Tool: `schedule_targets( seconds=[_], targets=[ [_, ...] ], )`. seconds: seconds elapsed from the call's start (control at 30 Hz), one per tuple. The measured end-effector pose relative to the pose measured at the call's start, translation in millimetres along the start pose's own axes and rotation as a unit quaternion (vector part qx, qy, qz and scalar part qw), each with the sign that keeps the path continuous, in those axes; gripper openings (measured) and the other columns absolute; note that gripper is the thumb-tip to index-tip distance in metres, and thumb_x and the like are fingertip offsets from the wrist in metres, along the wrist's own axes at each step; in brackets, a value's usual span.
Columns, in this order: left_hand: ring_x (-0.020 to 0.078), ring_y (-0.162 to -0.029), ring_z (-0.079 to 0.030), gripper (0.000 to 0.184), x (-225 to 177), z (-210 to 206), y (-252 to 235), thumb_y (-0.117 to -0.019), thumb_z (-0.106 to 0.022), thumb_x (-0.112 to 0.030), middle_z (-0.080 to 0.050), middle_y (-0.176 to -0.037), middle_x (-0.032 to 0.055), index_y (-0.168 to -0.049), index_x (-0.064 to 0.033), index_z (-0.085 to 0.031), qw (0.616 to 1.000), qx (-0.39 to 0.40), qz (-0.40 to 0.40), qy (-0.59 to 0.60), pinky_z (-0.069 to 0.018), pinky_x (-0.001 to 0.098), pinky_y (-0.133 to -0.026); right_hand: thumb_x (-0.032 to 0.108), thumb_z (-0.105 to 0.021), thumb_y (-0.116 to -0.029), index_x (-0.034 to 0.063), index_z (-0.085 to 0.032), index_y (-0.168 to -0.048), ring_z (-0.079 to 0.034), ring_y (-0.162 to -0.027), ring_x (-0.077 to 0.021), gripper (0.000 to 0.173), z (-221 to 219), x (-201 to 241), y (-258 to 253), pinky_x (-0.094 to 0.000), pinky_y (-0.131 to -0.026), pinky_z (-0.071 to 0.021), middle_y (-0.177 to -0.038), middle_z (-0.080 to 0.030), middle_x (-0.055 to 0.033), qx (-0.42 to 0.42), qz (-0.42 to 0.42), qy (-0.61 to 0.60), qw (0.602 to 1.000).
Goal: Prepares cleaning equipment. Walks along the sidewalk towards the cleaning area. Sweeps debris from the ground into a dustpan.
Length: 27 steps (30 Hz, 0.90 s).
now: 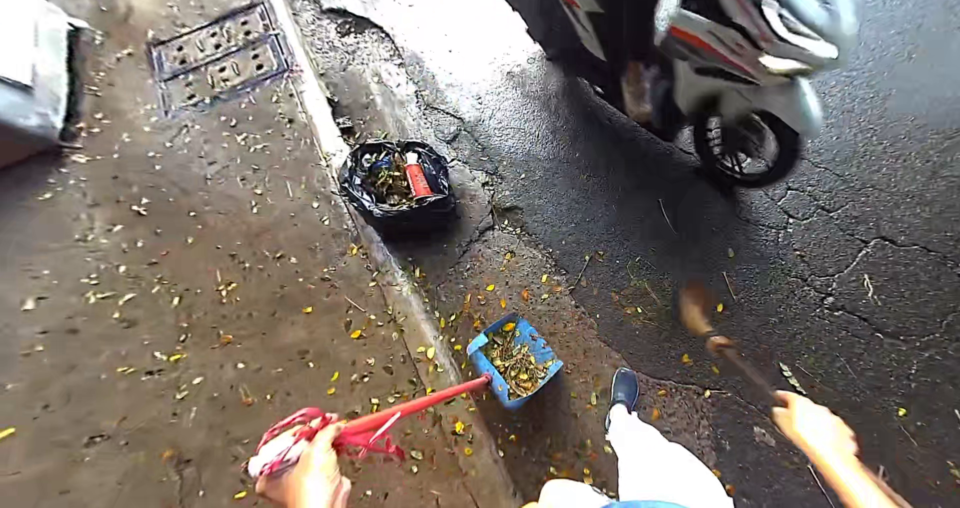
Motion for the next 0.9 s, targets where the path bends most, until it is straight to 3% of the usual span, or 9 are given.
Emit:
schedule_targets(
  seconds=[0.07, 0.13, 0.27, 0.4, 0.5, 0.6, 0.67, 0.8, 0.9],
  targets=[
    [0.0137, -0.088, -0.065, 0.059, -17.8, -33.7, -2.3, -0.0722, -0.07, 0.018, -0.064, -0.103, 0.0133, -0.127, 0.0077, -0.05, 1.0, -0.01, 0.017, -0.007, -0.057, 0.0301, -0.077, 0.029, -0.053, -0.1031, 0.0227, -0.059, -0.145, -0.062, -0.123, -0.0451, 0.043, -34.7, 50.7, 17.0, -0.069, -0.099, -0.0471, -0.133, -0.066, -0.0209, 0.08, 0.071, 0.002, 0.994],
    [0.0147, -0.09, -0.064, 0.062, -34.5, -63.8, -8.1, -0.0712, -0.071, 0.02, -0.062, -0.106, 0.0143, -0.128, 0.0069, -0.05, 1.0, -0.009, 0.022, -0.009, -0.0562, 0.0304, -0.078, 0.032, -0.054, -0.1039, 0.0274, -0.057, -0.149, -0.062, -0.126, -0.0405, 0.045, -42.4, 68.0, 31.5, -0.0656, -0.104, -0.0458, -0.137, -0.066, -0.0154, 0.113, 0.108, -0.033, 0.987],
    [0.0101, -0.085, -0.063, 0.059, -72.3, -110.0, -35.8, -0.0733, -0.069, 0.019, -0.06, -0.103, 0.0096, -0.127, 0.0049, -0.049, 1.0, 0.026, 0.001, 0.015, -0.0567, 0.0266, -0.074, 0.029, -0.061, -0.1017, 0.0239, -0.062, -0.144, -0.061, -0.127, -0.0427, 0.042, 23.3, 31.7, 31.3, -0.0705, -0.104, -0.0437, -0.139, -0.065, -0.0156, 0.051, 0.125, -0.114, 0.984],
    [0.0107, -0.084, -0.061, 0.056, -96.2, -144.0, -67.4, -0.0713, -0.07, 0.02, -0.061, -0.101, 0.0112, -0.123, 0.0067, -0.054, 0.999, 0.043, -0.022, 0.003, -0.0554, 0.0264, -0.073, 0.025, -0.057, -0.1042, 0.0161, -0.061, -0.144, -0.056, -0.124, -0.0556, 0.041, 88.1, 37.8, 6.2, -0.0777, -0.099, -0.0397, -0.135, -0.062, -0.0291, -0.051, 0.055, -0.106, 0.992],
    [0.0142, -0.092, -0.061, 0.058, -92.5, -176.3, -88.7, -0.0703, -0.073, 0.019, -0.061, -0.108, 0.0156, -0.124, 0.0093, -0.054, 0.997, 0.075, -0.029, -0.004, -0.0545, 0.0299, -0.081, 0.028, -0.053, -0.1049, 0.0171, -0.059, -0.145, -0.058, -0.125, -0.0508, 0.042, 81.8, 121.3, -12.5, -0.0726, -0.1, -0.0428, -0.135, -0.063, -0.0273, -0.04, -0.012, -0.067, 0.997],
    [0.0174, -0.097, -0.061, 0.055, -82.3, -203.3, -108.9, -0.0705, -0.074, 0.018, -0.063, -0.111, 0.0189, -0.122, 0.011, -0.056, 0.994, 0.103, -0.035, -0.021, -0.0544, 0.0334, -0.085, 0.029, -0.052, -0.1038, 0.0194, -0.059, -0.144, -0.061, -0.124, -0.0461, 0.042, 28.4, 227.8, -0.7, -0.0693, -0.1, -0.0465, -0.133, -0.065, -0.0231, 0.065, 0.07, -0.005, 0.995],
    [0.0168, -0.098, -0.061, 0.056, -83.0, -215.1, -119.6, -0.072, -0.074, 0.017, -0.062, -0.113, 0.0182, -0.125, 0.0105, -0.055, 0.992, 0.12, -0.027, -0.022, -0.0538, 0.0331, -0.086, 0.031, -0.053, -0.1036, 0.0233, -0.058, -0.146, -0.061, -0.126, -0.0428, 0.044, 6.3, 265.7, 22.8, -0.0669, -0.103, -0.0453, -0.135, -0.065, -0.0191, 0.121, 0.121, 0.008, 0.985],
    [0.0162, -0.101, -0.06, 0.06, -84.3, -218.7, -146.5, -0.0712, -0.074, 0.018, -0.061, -0.116, 0.0175, -0.127, 0.0098, -0.053, 0.992, 0.128, -0.007, -0.001, -0.0538, 0.0313, -0.087, 0.037, -0.06, -0.1018, 0.0324, -0.059, -0.146, -0.06, -0.127, -0.0427, 0.044, 39.7, 225.2, 54.7, -0.0688, -0.104, -0.043, -0.139, -0.065, -0.0149, 0.118, 0.097, -0.043, 0.987],
    [0.0164, -0.101, -0.06, 0.061, -84.4, -222.5, -155.2, -0.0726, -0.071, 0.02, -0.06, -0.116, 0.0191, -0.129, 0.0114, -0.051, 0.991, 0.131, 0.005, -0.003, -0.0536, 0.0306, -0.087, 0.035, -0.058, -0.1034, 0.0307, -0.057, -0.148, -0.06, -0.126, -0.0429, 0.045, 74.0, 190.6, 80.6, -0.0676, -0.104, -0.043, -0.138, -0.065, -0.0163, 0.067, 0.026, -0.063, 0.995]
  ],
)
Point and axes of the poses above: each hand's wrist, its own y-axis away from the middle knuckle, its own z-axis out of the back of the hand, x = y × z, the point moved 7 cm from there along -y, towards the middle knuckle
